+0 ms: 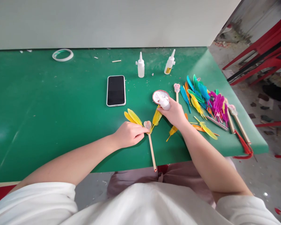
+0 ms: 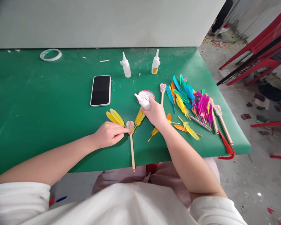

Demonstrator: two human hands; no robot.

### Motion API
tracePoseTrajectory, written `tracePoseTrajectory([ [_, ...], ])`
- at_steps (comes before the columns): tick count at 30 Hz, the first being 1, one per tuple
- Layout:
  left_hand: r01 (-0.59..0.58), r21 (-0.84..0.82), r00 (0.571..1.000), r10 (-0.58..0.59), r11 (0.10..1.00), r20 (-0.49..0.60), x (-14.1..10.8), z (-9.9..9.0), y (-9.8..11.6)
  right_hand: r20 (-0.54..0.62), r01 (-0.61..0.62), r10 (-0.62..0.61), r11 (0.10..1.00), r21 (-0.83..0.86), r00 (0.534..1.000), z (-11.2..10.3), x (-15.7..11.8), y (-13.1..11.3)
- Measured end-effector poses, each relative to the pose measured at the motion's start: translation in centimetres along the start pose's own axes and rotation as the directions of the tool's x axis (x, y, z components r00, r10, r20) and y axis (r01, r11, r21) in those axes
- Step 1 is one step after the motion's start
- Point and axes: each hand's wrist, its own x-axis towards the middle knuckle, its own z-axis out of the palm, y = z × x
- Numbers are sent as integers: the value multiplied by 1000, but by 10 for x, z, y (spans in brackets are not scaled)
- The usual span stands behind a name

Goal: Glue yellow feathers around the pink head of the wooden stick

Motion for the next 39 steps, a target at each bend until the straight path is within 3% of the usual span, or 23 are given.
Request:
tracePoseTrajectory([
  [10, -1, 33, 1000, 1, 999, -12, -1, 1, 0, -9, 33, -33, 998, 45, 999, 0, 2, 4],
  [20, -162, 230, 987, 158, 960, 34, -2, 1, 1, 14, 18, -19, 998, 66, 1000, 1, 1, 3],
  [26, -152, 253, 988, 148, 955, 35, -2, 1, 3, -2, 10, -9, 998, 56, 1000, 1, 2, 1],
  [39, -84, 198, 995, 73, 977, 65, 2, -2, 6, -177, -30, 62, 983, 180, 982, -7, 2, 7],
])
